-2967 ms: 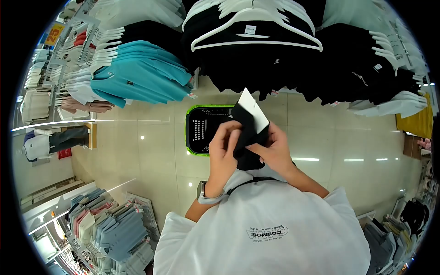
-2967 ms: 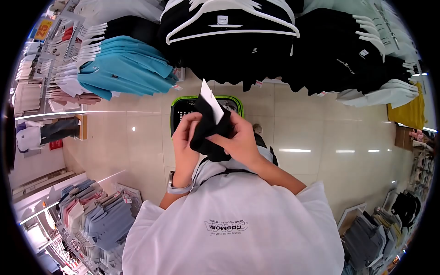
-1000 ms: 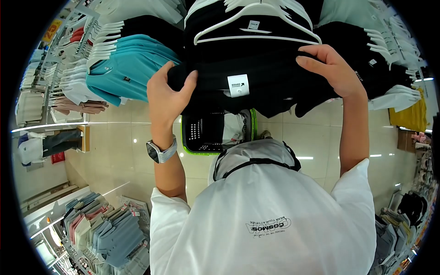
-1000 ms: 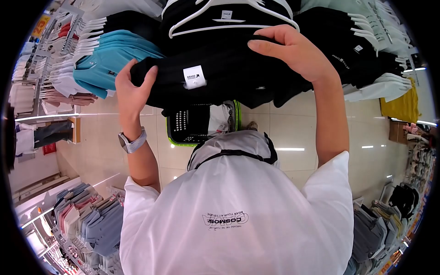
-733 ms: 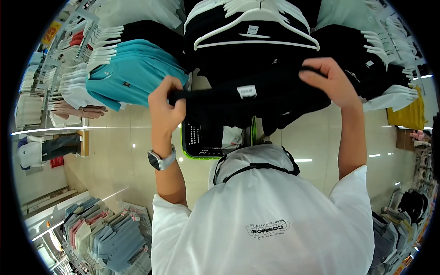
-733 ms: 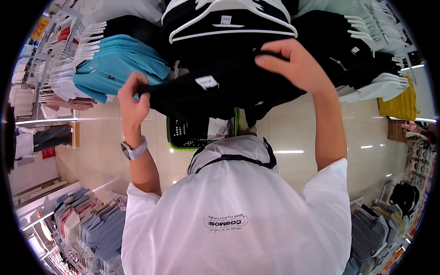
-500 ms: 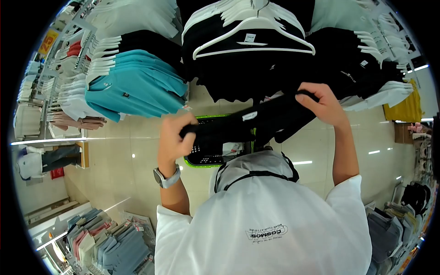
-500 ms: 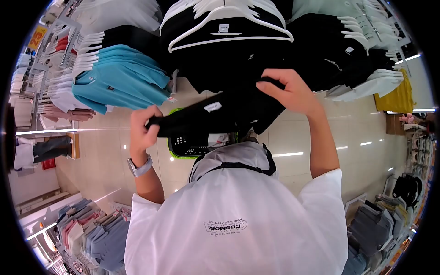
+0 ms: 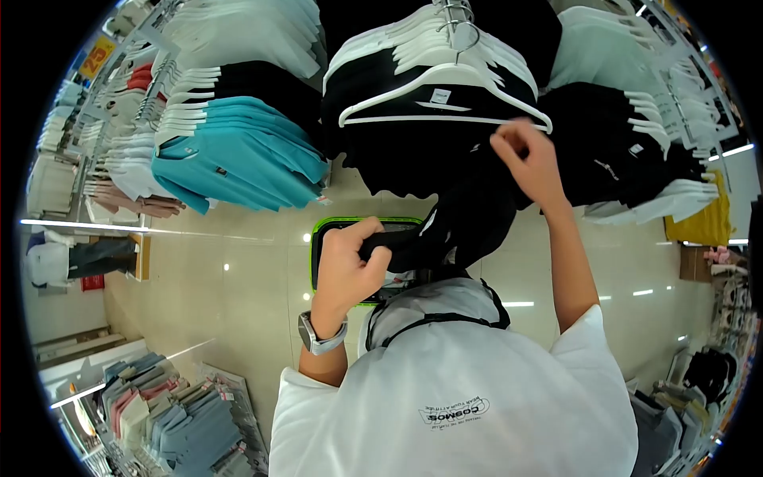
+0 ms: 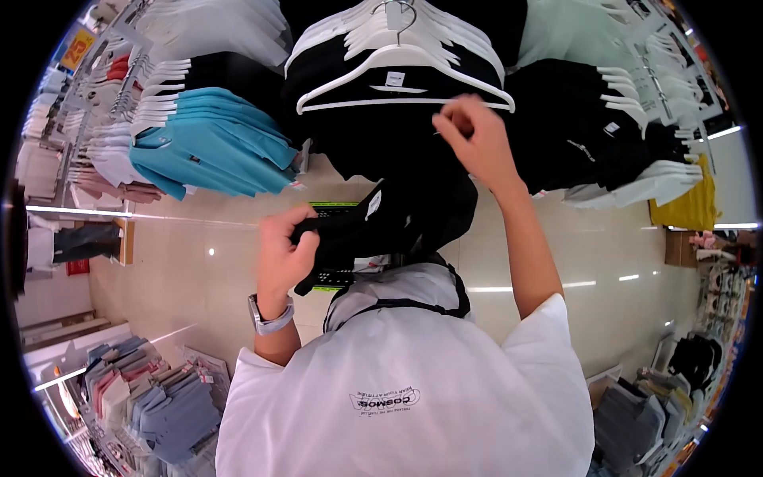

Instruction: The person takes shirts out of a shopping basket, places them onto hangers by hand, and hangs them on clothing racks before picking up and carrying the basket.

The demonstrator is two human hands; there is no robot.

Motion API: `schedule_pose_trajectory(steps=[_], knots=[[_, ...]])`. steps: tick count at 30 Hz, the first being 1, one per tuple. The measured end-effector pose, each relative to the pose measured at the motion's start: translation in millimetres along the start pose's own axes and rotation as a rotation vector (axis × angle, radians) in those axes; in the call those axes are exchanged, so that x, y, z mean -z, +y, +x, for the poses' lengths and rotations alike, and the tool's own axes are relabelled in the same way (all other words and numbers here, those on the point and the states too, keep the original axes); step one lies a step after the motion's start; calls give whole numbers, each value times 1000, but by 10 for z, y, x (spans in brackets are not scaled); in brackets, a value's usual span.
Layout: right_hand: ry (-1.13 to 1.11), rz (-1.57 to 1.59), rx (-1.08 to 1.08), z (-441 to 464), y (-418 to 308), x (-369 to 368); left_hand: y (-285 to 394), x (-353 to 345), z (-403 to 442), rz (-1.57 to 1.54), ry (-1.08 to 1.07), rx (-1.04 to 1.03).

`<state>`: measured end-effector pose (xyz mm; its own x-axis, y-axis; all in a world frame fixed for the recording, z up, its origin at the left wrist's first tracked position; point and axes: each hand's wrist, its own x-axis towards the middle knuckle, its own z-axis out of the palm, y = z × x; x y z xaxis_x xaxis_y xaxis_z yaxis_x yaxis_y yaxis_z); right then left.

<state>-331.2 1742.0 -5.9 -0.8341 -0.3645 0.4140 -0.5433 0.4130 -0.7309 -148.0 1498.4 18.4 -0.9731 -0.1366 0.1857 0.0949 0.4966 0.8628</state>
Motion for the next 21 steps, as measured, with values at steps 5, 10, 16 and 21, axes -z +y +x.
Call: schedule_pose_trajectory(steps=[5,10,16,21], knots=[[262,-367,294,682,125,-218,57,-127,98,114,13,112],[-8,-142,8,925,191,-273,-48,-132,121,206,18,169],[-45,106,0,939,360,-422,-121,-94,115,219,159,129],[78,53,42,854,125,-127,-142,88,146,381,255,134]])
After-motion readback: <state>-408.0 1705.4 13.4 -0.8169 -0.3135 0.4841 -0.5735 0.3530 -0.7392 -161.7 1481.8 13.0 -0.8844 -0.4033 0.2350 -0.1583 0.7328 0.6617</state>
